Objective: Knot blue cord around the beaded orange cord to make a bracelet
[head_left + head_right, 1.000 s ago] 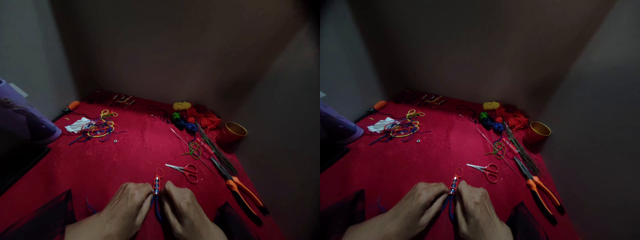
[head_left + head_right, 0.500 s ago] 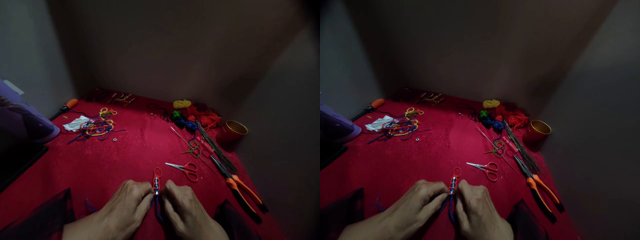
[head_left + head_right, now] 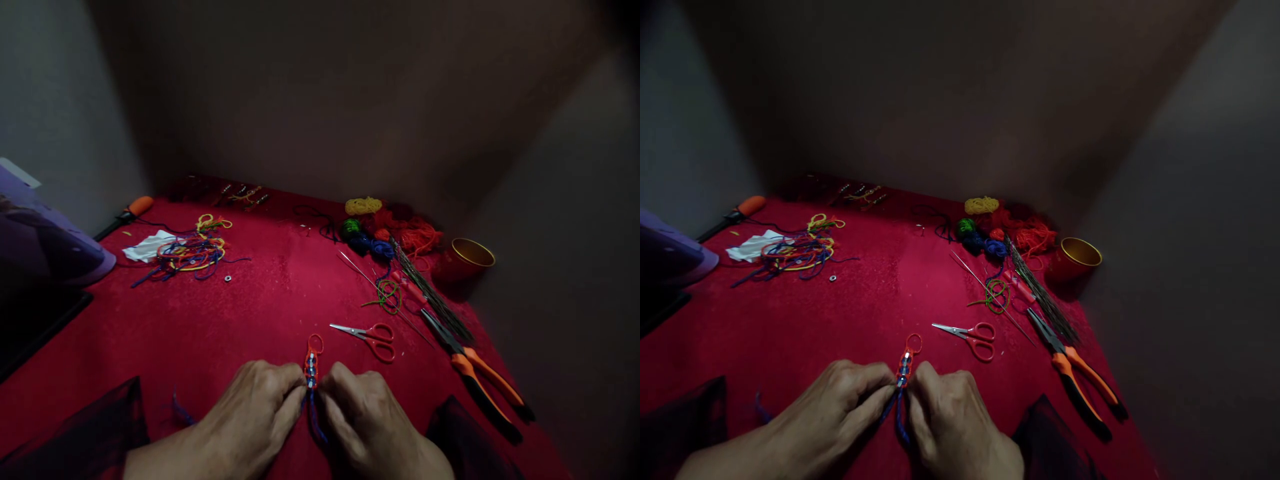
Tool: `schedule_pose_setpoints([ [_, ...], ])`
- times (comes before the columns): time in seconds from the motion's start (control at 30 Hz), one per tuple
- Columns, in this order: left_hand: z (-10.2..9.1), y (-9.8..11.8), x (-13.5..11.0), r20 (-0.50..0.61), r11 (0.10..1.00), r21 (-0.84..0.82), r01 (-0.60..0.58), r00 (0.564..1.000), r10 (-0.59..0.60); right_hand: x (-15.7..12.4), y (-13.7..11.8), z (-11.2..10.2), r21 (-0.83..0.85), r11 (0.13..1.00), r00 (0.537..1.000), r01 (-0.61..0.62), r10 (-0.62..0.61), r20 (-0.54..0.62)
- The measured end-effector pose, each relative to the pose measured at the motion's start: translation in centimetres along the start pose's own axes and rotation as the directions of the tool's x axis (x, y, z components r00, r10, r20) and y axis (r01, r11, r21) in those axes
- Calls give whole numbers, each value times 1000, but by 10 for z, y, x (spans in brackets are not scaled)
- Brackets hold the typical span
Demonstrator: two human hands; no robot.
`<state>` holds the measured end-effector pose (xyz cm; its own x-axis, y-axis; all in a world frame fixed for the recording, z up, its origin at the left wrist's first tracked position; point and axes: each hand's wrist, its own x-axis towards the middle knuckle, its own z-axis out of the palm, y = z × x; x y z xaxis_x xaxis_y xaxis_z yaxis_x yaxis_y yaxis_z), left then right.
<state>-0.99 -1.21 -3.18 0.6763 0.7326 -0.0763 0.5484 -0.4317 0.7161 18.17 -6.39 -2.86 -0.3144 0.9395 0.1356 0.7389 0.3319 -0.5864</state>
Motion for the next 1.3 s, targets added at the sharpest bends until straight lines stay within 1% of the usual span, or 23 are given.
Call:
schedule_pose_setpoints([
  [0.13,-4,2,3,26,1000,7,8,1000,-8,-1,3,4,-17,1000,1000,5,-5,-2],
  [0.27,-9,16,9,80,992,81,94,992,-100,-1,3,2,-42,998,998,-37,39,50],
  [0.33,-10,21,11,111,988,106,117,985,-128,1,3,-2,-7,998,994,-60,60,96],
  [0.4,-10,21,12,112,987,112,113,986,-125,3,3,-6,52,995,989,-86,79,124],
  [0.5,-7,16,10,58,991,116,64,996,-71,4,4,-9,89,990,990,-106,97,102],
  [0.6,-5,9,10,14,991,113,-73,997,72,4,5,-8,49,993,991,-109,105,79],
  [0.7,-4,4,13,9,973,103,-207,978,207,3,5,-7,4,993,992,-119,119,52],
  [0.8,-3,2,16,-15,965,121,-231,972,234,4,4,-7,-81,993,996,-83,81,-23],
  [0.87,-3,3,18,-27,966,118,-229,972,233,3,2,-8,-163,986,997,-34,22,-78],
  [0.9,-3,4,18,-30,965,115,-234,971,239,1,1,-7,-201,980,996,-5,-12,-83],
  [0.97,-4,6,18,-43,960,132,-246,966,253,-3,-2,-6,-256,966,998,38,-50,-41],
  [1.0,-4,6,17,-47,957,148,-249,965,258,-5,-4,-6,-275,961,999,42,-44,-3],
  [1.13,-5,5,14,-34,953,174,-247,966,257,-13,-9,-5,-332,943,990,-15,60,125],
  [1.2,-4,4,14,-34,955,164,-248,966,257,-15,-10,-8,-346,938,981,-16,81,174],
  [1.3,-2,2,13,-43,954,171,-246,966,257,-14,-11,-12,-316,948,972,-41,112,209],
])
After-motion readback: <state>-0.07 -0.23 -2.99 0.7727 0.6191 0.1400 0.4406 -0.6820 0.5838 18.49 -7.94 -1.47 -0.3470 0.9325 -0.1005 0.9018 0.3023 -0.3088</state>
